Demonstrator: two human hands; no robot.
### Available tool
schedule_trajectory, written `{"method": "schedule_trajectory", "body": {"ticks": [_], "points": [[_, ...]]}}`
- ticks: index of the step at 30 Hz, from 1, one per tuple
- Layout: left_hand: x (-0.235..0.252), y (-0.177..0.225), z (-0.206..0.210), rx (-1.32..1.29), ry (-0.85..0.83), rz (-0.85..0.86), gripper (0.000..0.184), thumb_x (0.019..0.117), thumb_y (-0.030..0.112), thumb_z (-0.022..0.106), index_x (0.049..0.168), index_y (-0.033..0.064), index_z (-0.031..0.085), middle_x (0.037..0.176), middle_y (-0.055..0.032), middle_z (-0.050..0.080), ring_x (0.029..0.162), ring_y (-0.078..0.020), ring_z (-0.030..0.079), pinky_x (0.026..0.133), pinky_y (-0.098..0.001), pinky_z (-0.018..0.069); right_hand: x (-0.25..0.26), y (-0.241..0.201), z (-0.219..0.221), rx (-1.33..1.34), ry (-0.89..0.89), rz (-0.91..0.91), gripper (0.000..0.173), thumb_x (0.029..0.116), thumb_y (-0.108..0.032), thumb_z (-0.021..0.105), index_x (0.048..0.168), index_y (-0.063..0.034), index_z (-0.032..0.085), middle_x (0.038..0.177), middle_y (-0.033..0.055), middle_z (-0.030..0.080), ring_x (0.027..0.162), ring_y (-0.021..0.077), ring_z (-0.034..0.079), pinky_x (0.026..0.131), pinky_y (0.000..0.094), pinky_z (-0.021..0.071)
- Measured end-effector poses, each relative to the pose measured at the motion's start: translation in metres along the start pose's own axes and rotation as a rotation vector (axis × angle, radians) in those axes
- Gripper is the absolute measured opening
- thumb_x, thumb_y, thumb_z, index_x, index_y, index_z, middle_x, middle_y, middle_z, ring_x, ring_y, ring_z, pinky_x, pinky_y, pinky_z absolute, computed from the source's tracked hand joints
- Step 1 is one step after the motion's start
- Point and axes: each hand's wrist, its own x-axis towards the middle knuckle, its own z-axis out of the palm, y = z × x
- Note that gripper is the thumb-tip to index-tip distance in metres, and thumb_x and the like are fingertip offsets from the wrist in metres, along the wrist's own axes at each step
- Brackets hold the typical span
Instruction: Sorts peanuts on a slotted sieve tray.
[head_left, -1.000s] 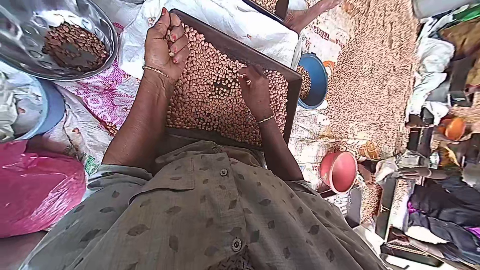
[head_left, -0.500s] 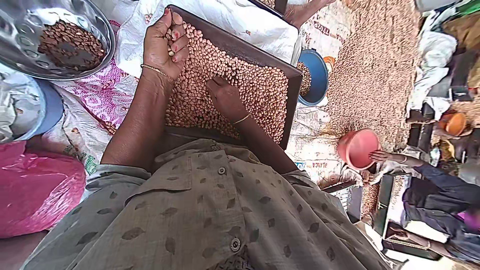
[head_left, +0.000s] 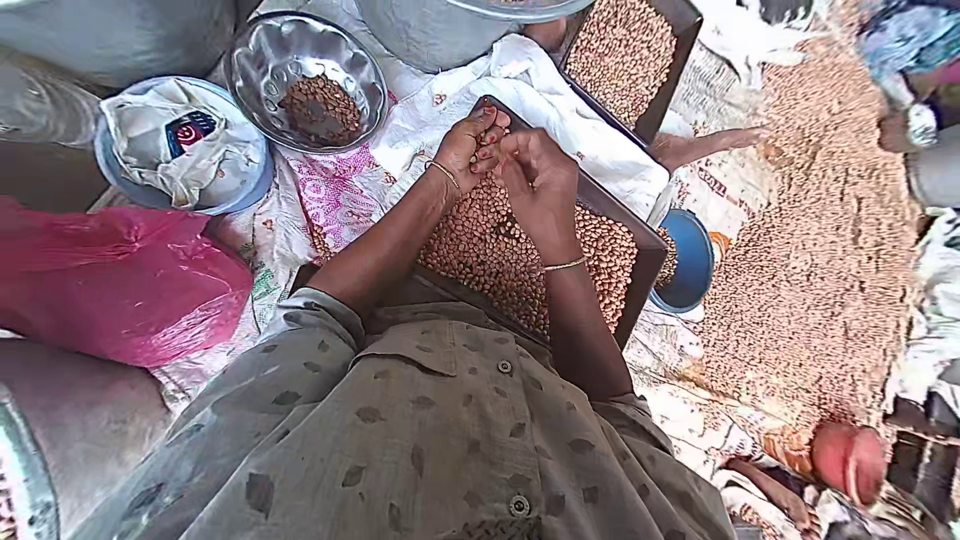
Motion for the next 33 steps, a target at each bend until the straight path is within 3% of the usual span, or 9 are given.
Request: {"method": "schedule_trajectory", "body": {"ticks": [2, 6, 11, 16, 21, 24, 27, 30, 33], "points": [[0.0, -0.001, -0.002, -0.062, 0.019, 0.015, 0.034, 0.1111, 0.019, 0.033, 0.082, 0.0145, 0.05, 0.056, 0.006, 0.04, 0.041, -0.0023, 0.033, 0.039, -0.0157, 0.0281, 0.028, -0.022, 0.01, 0.139, 0.128, -0.113, 0.031, 0.1006, -0.005, 0.059, 0.127, 0.011, 0.06, 0.115, 0.0199, 0.067, 0.089, 0.0165, 0.071, 0.08, 0.0294, 0.0617], [-0.003, 0.0, 0.002, -0.111, 0.075, 0.044, 0.04, 0.1124, 0.026, 0.032, 0.094, 0.0084, 0.063, 0.068, 0.0007, 0.06, 0.055, -0.0057, 0.053, 0.052, -0.0178, 0.0457, 0.036, -0.01, 0.008, 0.206, 0.293, -0.089, 0.021, 0.1008, -0.002, 0.056, 0.116, 0.0105, 0.065, 0.105, 0.0184, 0.069, 0.09, 0.0181, 0.071, 0.082, 0.0318, 0.0613], [-0.014, 0.001, 0.012, -0.171, 0.136, 0.034, 0.049, 0.114, 0.03, 0.024, 0.111, 0.0027, 0.065, 0.092, -0.0071, 0.074, 0.086, -0.0148, 0.073, 0.083, -0.0278, 0.0598, -0.024, 0.072, -0.043, -0.33, 0.223, 0.306, 0.031, 0.1013, -0.016, 0.059, 0.125, 0.0032, 0.066, 0.125, 0.0214, 0.068, 0.116, 0.0321, 0.067, 0.101, 0.0459, 0.0522], [-0.03, -0.019, 0.029, -0.156, 0.288, -0.094, 0.032, 0.1115, 0.021, 0.034, 0.104, 0.0066, 0.061, 0.09, -0.0065, 0.072, 0.083, -0.0163, 0.073, 0.079, -0.0292, 0.0618, -0.096, 0.123, -0.086, -0.615, 0.084, 0.514, 0.052, 0.1031, -0.022, 0.059, 0.151, -0.0032, 0.048, 0.151, 0.0224, 0.051, 0.145, 0.0415, 0.043, 0.12, 0.0653, 0.0249], [-0.019, -0.031, 0.081, -0.009, 0.293, -0.227, 0.031, 0.1118, 0.025, 0.035, 0.102, 0.0054, 0.057, 0.087, -0.0072, 0.068, 0.078, -0.0148, 0.071, 0.075, -0.0261, 0.0606, -0.092, 0.129, -0.084, -0.607, 0.097, 0.506, 0.053, 0.1031, -0.026, 0.06, 0.148, 0.0001, 0.051, 0.149, 0.025, 0.052, 0.144, 0.0432, 0.044, 0.12, 0.0682, 0.0208], [0.044, -0.009, 0.153, 0.158, 0.053, -0.116, 0.049, 0.1137, 0.039, 0.025, 0.127, -0.0015, 0.051, 0.103, -0.0123, 0.065, 0.087, -0.0172, 0.07, 0.081, -0.0272, 0.0588, -0.088, 0.135, -0.082, -0.602, 0.11, 0.486, 0.053, 0.1006, -0.024, 0.063, 0.145, 0.0028, 0.053, 0.146, 0.026, 0.055, 0.141, 0.0443, 0.047, 0.119, 0.0695, 0.0207], [0.128, 0.023, 0.223, 0.507, -0.084, -0.055, 0.064, 0.1093, 0.055, 0.03, 0.155, 0.0103, 0.034, 0.143, -0.0177, 0.051, 0.124, -0.03, 0.057, 0.099, -0.0508, 0.0518, -0.092, 0.134, -0.081, -0.6, 0.105, 0.484, 0.055, 0.1006, -0.024, 0.063, 0.148, 0.0009, 0.051, 0.149, 0.0243, 0.053, 0.143, 0.0432, 0.044, 0.119, 0.0696, 0.0203], [0.135, 0.031, 0.255, 0.798, -0.039, -0.01, 0.055, 0.1065, 0.038, 0.05, 0.153, 0.0099, 0.039, 0.152, -0.0176, 0.043, 0.139, -0.0315, 0.043, 0.109, -0.0549, 0.0409, -0.093, 0.134, -0.083, -0.602, 0.102, 0.486, 0.057, 0.1013, -0.024, 0.062, 0.152, -0.0013, 0.047, 0.153, 0.0229, 0.049, 0.147, 0.0416, 0.039, 0.12, 0.0692, 0.018], [0.074, 0.02, 0.207, 0.992, -0.191, 0.192, 0.025, 0.1009, 0.014, 0.063, 0.122, 0.001, 0.061, 0.122, -0.0116, 0.063, 0.118, -0.0185, 0.058, 0.098, -0.0363, 0.0483, -0.091, 0.146, -0.083, -0.593, 0.107, 0.508, 0.056, 0.0984, -0.024, 0.063, 0.148, -0.0018, 0.052, 0.15, 0.0221, 0.054, 0.146, 0.0404, 0.042, 0.122, 0.0678, 0.016]]}}
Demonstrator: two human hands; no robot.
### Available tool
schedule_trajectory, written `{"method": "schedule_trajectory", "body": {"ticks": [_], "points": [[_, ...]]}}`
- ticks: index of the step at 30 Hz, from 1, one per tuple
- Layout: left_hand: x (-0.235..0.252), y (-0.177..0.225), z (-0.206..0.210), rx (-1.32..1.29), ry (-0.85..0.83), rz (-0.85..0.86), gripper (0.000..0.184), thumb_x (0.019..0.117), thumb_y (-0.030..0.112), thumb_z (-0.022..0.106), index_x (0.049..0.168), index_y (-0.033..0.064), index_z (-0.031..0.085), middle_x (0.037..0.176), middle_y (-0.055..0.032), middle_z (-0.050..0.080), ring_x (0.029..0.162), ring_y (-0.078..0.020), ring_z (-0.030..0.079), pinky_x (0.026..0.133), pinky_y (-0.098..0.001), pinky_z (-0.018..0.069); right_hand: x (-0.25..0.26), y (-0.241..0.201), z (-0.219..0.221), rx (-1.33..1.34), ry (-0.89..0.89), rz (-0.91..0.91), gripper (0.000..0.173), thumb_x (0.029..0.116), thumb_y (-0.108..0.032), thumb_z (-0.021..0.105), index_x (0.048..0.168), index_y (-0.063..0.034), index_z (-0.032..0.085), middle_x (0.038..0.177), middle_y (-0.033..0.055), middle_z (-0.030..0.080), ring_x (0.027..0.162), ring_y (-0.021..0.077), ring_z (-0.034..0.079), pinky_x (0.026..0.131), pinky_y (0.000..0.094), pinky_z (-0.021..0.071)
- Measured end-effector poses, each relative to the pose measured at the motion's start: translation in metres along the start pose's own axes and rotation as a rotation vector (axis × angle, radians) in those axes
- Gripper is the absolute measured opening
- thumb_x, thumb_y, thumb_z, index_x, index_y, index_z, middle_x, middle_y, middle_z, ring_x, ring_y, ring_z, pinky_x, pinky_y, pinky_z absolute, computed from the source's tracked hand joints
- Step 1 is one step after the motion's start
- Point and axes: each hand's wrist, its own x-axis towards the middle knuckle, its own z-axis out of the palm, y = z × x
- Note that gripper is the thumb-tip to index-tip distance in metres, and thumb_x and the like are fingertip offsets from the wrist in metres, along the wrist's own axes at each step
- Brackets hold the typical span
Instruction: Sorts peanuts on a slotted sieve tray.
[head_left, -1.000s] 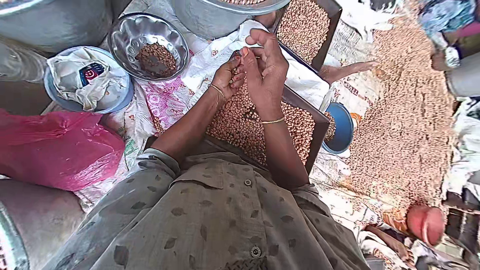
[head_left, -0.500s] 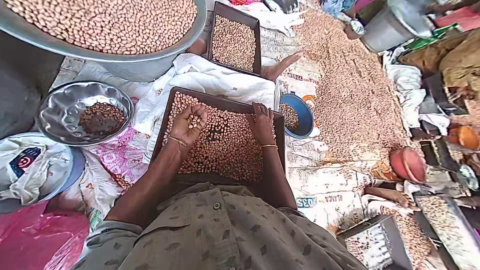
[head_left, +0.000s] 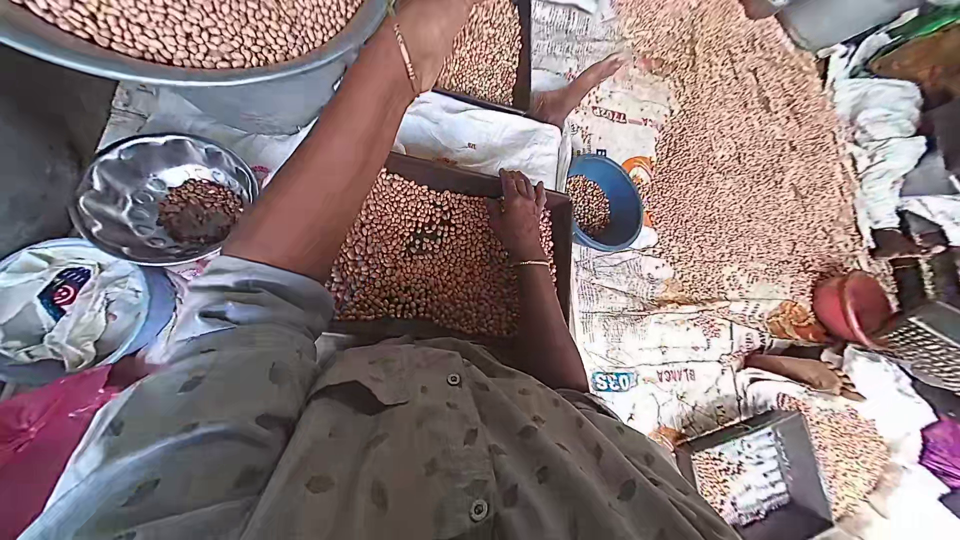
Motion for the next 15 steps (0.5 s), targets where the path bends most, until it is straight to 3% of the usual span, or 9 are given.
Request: {"method": "schedule_trajectory", "body": {"ticks": [1, 2, 4, 6, 7, 9, 11, 13, 15], "points": [[-0.029, -0.018, -0.014, 0.101, -0.016, 0.074, 0.02, 0.0993, 0.015, 0.065, 0.115, 0.0027, 0.065, 0.116, -0.0073, 0.067, 0.115, -0.013, 0.061, 0.1, -0.0317, 0.0501, 0.001, 0.001, -0.001, 0.005, -0.02, -0.001, 0.057, 0.0984, -0.024, 0.063, 0.149, -0.0017, 0.051, 0.15, 0.0219, 0.053, 0.147, 0.0404, 0.041, 0.122, 0.0678, 0.0144], [-0.059, -0.037, -0.032, 0.223, -0.039, 0.101, 0.024, 0.1017, 0.018, 0.061, 0.121, 0.0043, 0.067, 0.123, -0.0059, 0.067, 0.12, -0.0097, 0.059, 0.105, -0.0296, 0.0473, 0.002, 0.002, -0.002, 0.019, -0.03, -0.012, 0.058, 0.0984, -0.025, 0.064, 0.149, -0.0011, 0.05, 0.151, 0.0223, 0.052, 0.147, 0.0409, 0.04, 0.122, 0.0682, 0.0134], [-0.113, -0.081, -0.071, 0.422, 0.032, 0.132, 0.034, 0.105, 0.021, 0.05, 0.129, 0.003, 0.065, 0.133, -0.0126, 0.061, 0.126, -0.0123, 0.055, 0.107, -0.0288, 0.0443, 0.004, -0.002, -0.004, 0.117, -0.021, -0.033, 0.057, 0.0985, -0.024, 0.063, 0.148, 0.0008, 0.051, 0.151, 0.023, 0.052, 0.148, 0.0406, 0.04, 0.123, 0.0664, 0.0144], [-0.16, -0.119, -0.102, 0.461, 0.217, 0.134, 0.034, 0.1044, 0.017, 0.044, 0.126, 0.0015, 0.066, 0.129, -0.015, 0.06, 0.121, -0.0129, 0.057, 0.103, -0.0274, 0.0463, 0.002, -0.023, -0.006, 0.334, 0.056, -0.08, 0.046, 0.0984, -0.018, 0.062, 0.139, 0.0026, 0.059, 0.145, 0.022, 0.057, 0.14, 0.0341, 0.051, 0.121, 0.052, 0.0317], [-0.181, -0.133, -0.112, 0.449, 0.293, 0.115, 0.034, 0.1039, 0.016, 0.043, 0.124, 0.0007, 0.066, 0.127, -0.0149, 0.061, 0.118, -0.0127, 0.058, 0.101, -0.0281, 0.0468, -0.003, -0.041, -0.006, 0.472, 0.085, -0.147, 0.038, 0.0977, -0.015, 0.063, 0.131, 0.004, 0.064, 0.137, 0.0221, 0.062, 0.132, 0.0315, 0.057, 0.113, 0.044, 0.0435], [-0.211, -0.154, -0.128, 0.418, 0.374, 0.093, 0.034, 0.105, 0.014, 0.041, 0.123, -0.001, 0.065, 0.126, -0.0135, 0.063, 0.115, -0.0113, 0.061, 0.1, -0.0292, 0.0496, -0.021, -0.086, -0.002, 0.729, -0.019, -0.356, 0.026, 0.0951, -0.009, 0.067, 0.116, 0.0058, 0.069, 0.125, 0.0221, 0.066, 0.123, 0.0303, 0.062, 0.104, 0.0402, 0.0519], [-0.228, -0.167, -0.134, 0.328, 0.376, 0.09, 0.033, 0.1052, 0.012, 0.038, 0.122, -0.0017, 0.062, 0.125, -0.0095, 0.064, 0.113, -0.0096, 0.062, 0.099, -0.0299, 0.0522, -0.044, -0.126, 0.014, 0.829, -0.266, -0.629, 0.02, 0.0901, -0.008, 0.073, 0.107, 0.0031, 0.074, 0.121, 0.0203, 0.069, 0.122, 0.0319, 0.061, 0.106, 0.0444, 0.0493], [-0.234, -0.182, -0.135, 0.188, 0.36, 0.082, 0.032, 0.1049, 0.009, 0.036, 0.119, -0.0006, 0.063, 0.122, -0.0063, 0.066, 0.111, -0.0102, 0.064, 0.099, -0.0313, 0.0526, -0.064, -0.146, 0.035, 0.662, -0.526, -0.86, 0.022, 0.0892, -0.013, 0.073, 0.11, -0.007, 0.077, 0.129, 0.016, 0.066, 0.135, 0.0342, 0.052, 0.116, 0.0533, 0.036], [-0.234, -0.19, -0.134, 0.091, 0.37, 0.022, 0.031, 0.1054, 0.008, 0.036, 0.117, 0.0025, 0.065, 0.115, -0.0029, 0.068, 0.101, -0.0096, 0.067, 0.088, -0.0296, 0.0574, -0.073, -0.137, 0.054, 0.467, -0.579, -0.94, 0.026, 0.0872, -0.012, 0.068, 0.112, -0.0147, 0.077, 0.133, 0.0114, 0.064, 0.142, 0.0359, 0.044, 0.12, 0.0615, 0.0253]]}}
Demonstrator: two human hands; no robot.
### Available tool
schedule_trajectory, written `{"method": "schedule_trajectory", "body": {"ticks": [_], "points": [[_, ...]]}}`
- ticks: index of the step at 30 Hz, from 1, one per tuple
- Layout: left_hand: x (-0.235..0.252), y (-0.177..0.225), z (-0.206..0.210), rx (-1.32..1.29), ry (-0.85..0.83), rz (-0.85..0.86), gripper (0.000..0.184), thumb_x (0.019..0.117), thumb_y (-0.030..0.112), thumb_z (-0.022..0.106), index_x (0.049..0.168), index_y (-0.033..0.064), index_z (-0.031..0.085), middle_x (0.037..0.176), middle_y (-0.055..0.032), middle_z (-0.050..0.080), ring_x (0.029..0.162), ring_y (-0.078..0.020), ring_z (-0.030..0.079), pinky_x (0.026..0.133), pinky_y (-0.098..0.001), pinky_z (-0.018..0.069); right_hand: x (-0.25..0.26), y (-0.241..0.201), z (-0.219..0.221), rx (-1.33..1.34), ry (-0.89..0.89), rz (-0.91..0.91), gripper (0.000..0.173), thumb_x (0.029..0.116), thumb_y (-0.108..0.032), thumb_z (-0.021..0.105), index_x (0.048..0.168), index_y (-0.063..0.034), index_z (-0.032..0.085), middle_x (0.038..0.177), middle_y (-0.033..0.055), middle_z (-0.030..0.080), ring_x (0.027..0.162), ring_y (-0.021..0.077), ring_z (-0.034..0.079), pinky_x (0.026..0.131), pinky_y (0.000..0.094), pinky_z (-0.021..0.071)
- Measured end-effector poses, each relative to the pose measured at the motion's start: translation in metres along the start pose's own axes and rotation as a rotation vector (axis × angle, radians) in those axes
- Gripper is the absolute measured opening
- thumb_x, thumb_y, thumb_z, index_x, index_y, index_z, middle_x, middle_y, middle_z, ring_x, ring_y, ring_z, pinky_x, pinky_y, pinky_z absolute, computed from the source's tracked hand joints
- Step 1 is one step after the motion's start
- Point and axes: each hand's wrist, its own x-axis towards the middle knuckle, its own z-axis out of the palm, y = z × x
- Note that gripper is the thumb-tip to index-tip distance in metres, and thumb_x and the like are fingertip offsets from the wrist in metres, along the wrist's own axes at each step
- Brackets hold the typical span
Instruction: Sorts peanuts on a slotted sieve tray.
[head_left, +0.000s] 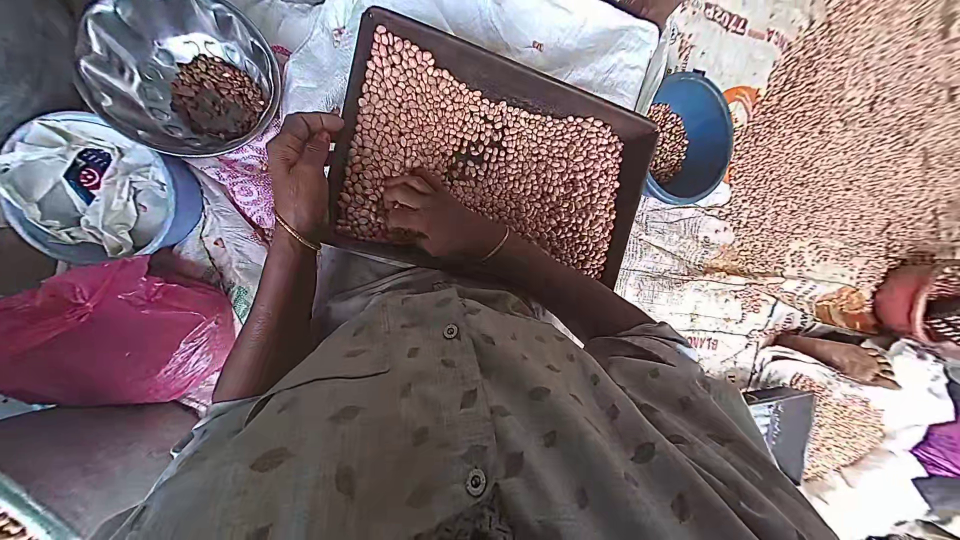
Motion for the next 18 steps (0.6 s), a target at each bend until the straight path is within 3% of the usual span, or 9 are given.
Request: {"method": "schedule_trajectory", "body": {"ticks": [2, 3, 6, 9, 11, 12, 14, 15, 18], "points": [[0.0, 0.002, 0.0, -0.059, -0.003, -0.059, 0.03, 0.1048, 0.007, 0.037, 0.116, 0.0052, 0.065, 0.108, 0.0003, 0.07, 0.092, -0.0081, 0.069, 0.081, -0.028, 0.0585, -0.024, 0.018, -0.009, -0.057, 0.034, 0.128, 0.016, 0.0883, -0.016, 0.073, 0.104, -0.013, 0.078, 0.127, 0.012, 0.065, 0.134, 0.0366, 0.049, 0.117, 0.0601, 0.0295], [-0.001, 0.003, 0.0, -0.086, -0.014, -0.076, 0.029, 0.1048, 0.007, 0.037, 0.116, 0.0057, 0.064, 0.106, 0.0014, 0.069, 0.09, -0.0071, 0.068, 0.079, -0.0269, 0.0581, -0.04, 0.028, -0.018, -0.074, 0.107, 0.202, 0.014, 0.0863, -0.015, 0.076, 0.099, -0.0097, 0.077, 0.123, 0.015, 0.067, 0.128, 0.0383, 0.054, 0.113, 0.0584, 0.0363], [0.0, 0.007, 0.001, -0.162, -0.039, -0.134, 0.028, 0.1052, 0.005, 0.037, 0.114, 0.0079, 0.064, 0.102, 0.005, 0.069, 0.085, -0.004, 0.067, 0.075, -0.0231, 0.0575, -0.096, 0.046, -0.055, -0.082, 0.275, 0.435, 0.019, 0.0855, -0.01, 0.078, 0.1, 0.0016, 0.075, 0.114, 0.0224, 0.069, 0.111, 0.0385, 0.064, 0.099, 0.0529, 0.0502], [0.001, 0.007, 0.001, -0.182, -0.058, -0.141, 0.027, 0.1047, 0.004, 0.039, 0.113, 0.0082, 0.064, 0.106, 0.0056, 0.067, 0.091, -0.0031, 0.065, 0.081, -0.0228, 0.056, -0.133, 0.024, -0.094, 0.221, 0.18, 0.651, 0.019, 0.0903, -0.004, 0.068, 0.109, -0.0015, 0.073, 0.106, 0.0109, 0.071, 0.089, 0.0145, 0.067, 0.081, 0.0334, 0.0559], [0.003, 0.006, 0.002, -0.168, -0.067, -0.137, 0.027, 0.1045, 0.005, 0.039, 0.113, 0.0095, 0.064, 0.104, 0.0066, 0.067, 0.09, -0.0023, 0.065, 0.08, -0.0222, 0.0557, -0.138, 0.013, -0.104, 0.434, 0.152, 0.65, 0.02, 0.092, -0.005, 0.067, 0.111, -0.0026, 0.072, 0.099, 0.0051, 0.073, 0.076, 0.0052, 0.068, 0.068, 0.0239, 0.0586], [0.004, 0.005, 0.002, -0.167, -0.07, -0.14, 0.027, 0.1048, 0.005, 0.039, 0.113, 0.0097, 0.065, 0.104, 0.0065, 0.068, 0.09, -0.0025, 0.065, 0.08, -0.0224, 0.056, -0.133, 0.009, -0.104, 0.45, 0.169, 0.618, 0.021, 0.0916, -0.003, 0.066, 0.112, -0.0018, 0.072, 0.107, 0.0061, 0.073, 0.085, 0.006, 0.069, 0.074, 0.0238, 0.0602], [0.004, 0.006, 0.002, -0.169, -0.062, -0.145, 0.027, 0.1044, 0.004, 0.039, 0.112, 0.0096, 0.065, 0.103, 0.0069, 0.067, 0.089, -0.0024, 0.065, 0.079, -0.0222, 0.0561, -0.107, 0.01, -0.093, 0.3, 0.245, 0.492, 0.023, 0.0902, -0.004, 0.067, 0.112, -0.0003, 0.074, 0.127, 0.0134, 0.067, 0.116, 0.0161, 0.064, 0.099, 0.0301, 0.0543], [0.003, 0.005, 0.001, -0.17, -0.062, -0.144, 0.027, 0.1043, 0.004, 0.039, 0.113, 0.0094, 0.065, 0.104, 0.0068, 0.067, 0.09, -0.0025, 0.066, 0.08, -0.0226, 0.0564, -0.088, 0.009, -0.083, 0.234, 0.281, 0.413, 0.021, 0.0901, -0.004, 0.068, 0.109, 0.0006, 0.075, 0.13, 0.0174, 0.065, 0.122, 0.0218, 0.063, 0.104, 0.0343, 0.0522], [0.003, 0.006, 0.001, -0.166, -0.065, -0.145, 0.028, 0.1044, 0.004, 0.039, 0.113, 0.0106, 0.065, 0.105, 0.0082, 0.068, 0.09, -0.0016, 0.065, 0.08, -0.0215, 0.0559, -0.021, -0.008, -0.041, 0.319, 0.293, 0.113, 0.016, 0.0888, 0.002, 0.071, 0.104, 0.0045, 0.076, 0.121, 0.0219, 0.069, 0.119, 0.0278, 0.065, 0.103, 0.0377, 0.054]]}}
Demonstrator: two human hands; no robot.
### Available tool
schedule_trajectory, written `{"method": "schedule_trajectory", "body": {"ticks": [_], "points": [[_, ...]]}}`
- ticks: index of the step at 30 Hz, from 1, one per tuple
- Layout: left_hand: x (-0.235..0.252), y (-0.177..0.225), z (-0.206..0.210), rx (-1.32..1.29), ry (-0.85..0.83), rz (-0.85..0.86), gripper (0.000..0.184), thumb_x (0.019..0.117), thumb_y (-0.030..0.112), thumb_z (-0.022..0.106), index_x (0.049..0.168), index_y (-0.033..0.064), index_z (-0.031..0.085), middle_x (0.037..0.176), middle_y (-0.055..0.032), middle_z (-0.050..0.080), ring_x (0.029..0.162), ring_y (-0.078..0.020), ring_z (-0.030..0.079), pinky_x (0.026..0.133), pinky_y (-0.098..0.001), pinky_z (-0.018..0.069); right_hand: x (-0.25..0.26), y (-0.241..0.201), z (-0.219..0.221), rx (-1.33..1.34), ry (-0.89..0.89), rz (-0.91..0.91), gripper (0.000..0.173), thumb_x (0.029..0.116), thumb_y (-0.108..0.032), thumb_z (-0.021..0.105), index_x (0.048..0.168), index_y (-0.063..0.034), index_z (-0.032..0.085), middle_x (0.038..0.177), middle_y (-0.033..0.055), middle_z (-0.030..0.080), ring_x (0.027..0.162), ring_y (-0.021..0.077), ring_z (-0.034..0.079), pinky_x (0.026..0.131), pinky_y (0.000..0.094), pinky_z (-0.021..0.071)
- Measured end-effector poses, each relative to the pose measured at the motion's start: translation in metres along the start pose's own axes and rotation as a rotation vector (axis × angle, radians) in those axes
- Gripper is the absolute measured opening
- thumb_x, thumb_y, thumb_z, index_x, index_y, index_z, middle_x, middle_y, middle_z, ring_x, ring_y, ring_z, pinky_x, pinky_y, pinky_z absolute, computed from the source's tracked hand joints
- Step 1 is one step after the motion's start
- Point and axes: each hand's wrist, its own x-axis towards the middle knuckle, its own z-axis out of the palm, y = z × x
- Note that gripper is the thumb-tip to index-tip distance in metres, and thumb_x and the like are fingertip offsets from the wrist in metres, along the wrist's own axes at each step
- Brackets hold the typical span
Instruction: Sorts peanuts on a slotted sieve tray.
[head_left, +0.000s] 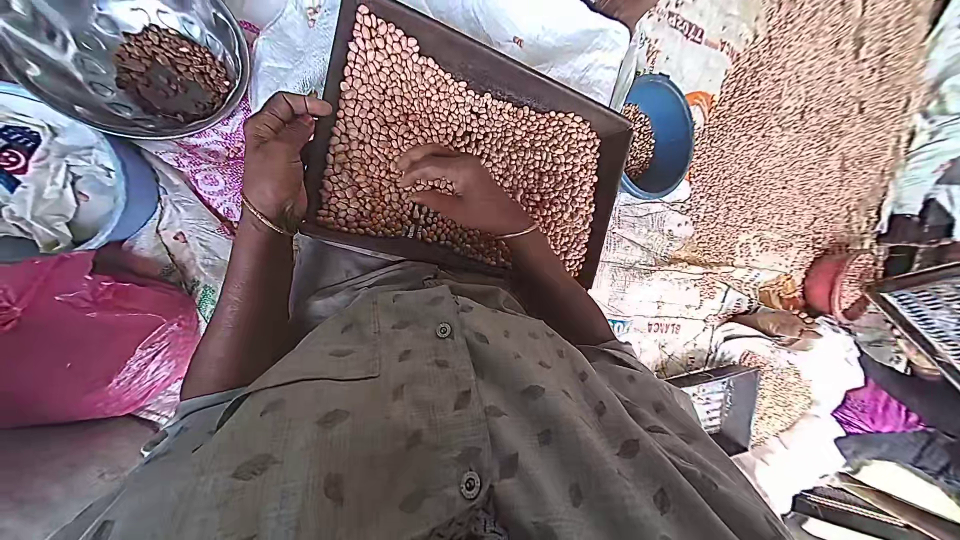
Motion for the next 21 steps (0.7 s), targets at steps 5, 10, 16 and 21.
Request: {"method": "schedule_trajectory", "body": {"ticks": [5, 10, 16, 21], "points": [[0.0, -0.002, -0.001, -0.001, 0.016, -0.003, 0.028, 0.1035, 0.004, 0.04, 0.112, 0.0108, 0.066, 0.108, 0.0074, 0.068, 0.097, -0.0024, 0.065, 0.085, -0.0228, 0.0549, 0.013, 0.006, 0.062, 0.022, -0.278, -0.136, 0.023, 0.0934, -0.002, 0.059, 0.106, 0.0007, 0.077, 0.109, 0.0161, 0.075, 0.108, 0.0284, 0.069, 0.099, 0.0433, 0.0517], [0.002, -0.002, 0.001, -0.019, 0.015, -0.001, 0.027, 0.1019, 0.001, 0.041, 0.11, 0.01, 0.065, 0.101, 0.0073, 0.067, 0.089, -0.0019, 0.065, 0.079, -0.021, 0.055, -0.032, 0.027, -0.015, 0.227, -0.371, 0.294, 0.023, 0.0995, -0.018, 0.065, 0.092, 0.0013, 0.074, 0.071, 0.0018, 0.068, 0.062, 0.0027, 0.06, 0.061, 0.0226, 0.0502], [0.003, 0.001, 0.005, 0.019, 0.021, 0.003, 0.024, 0.1037, 0.003, 0.042, 0.108, 0.0112, 0.064, 0.097, 0.0082, 0.065, 0.084, -0.0004, 0.064, 0.075, -0.0192, 0.0546, -0.011, 0.028, -0.023, -0.045, 0.116, 0.339, 0.016, 0.0972, -0.001, 0.06, 0.107, 0.0031, 0.072, 0.102, 0.0125, 0.072, 0.073, 0.0111, 0.067, 0.067, 0.0264, 0.058], [0.0, -0.001, 0.002, 0.049, 0.048, 0.031, 0.023, 0.1036, 0.005, 0.043, 0.109, 0.0097, 0.064, 0.103, 0.0071, 0.067, 0.089, -0.0012, 0.065, 0.079, -0.0205, 0.0552, 0.019, 0.03, 0.017, -0.605, 0.015, 0.259, 0.017, 0.0963, -0.007, 0.063, 0.108, -0.0012, 0.074, 0.113, 0.0201, 0.068, 0.094, 0.0345, 0.071, 0.076, 0.0472, 0.0598]]}}
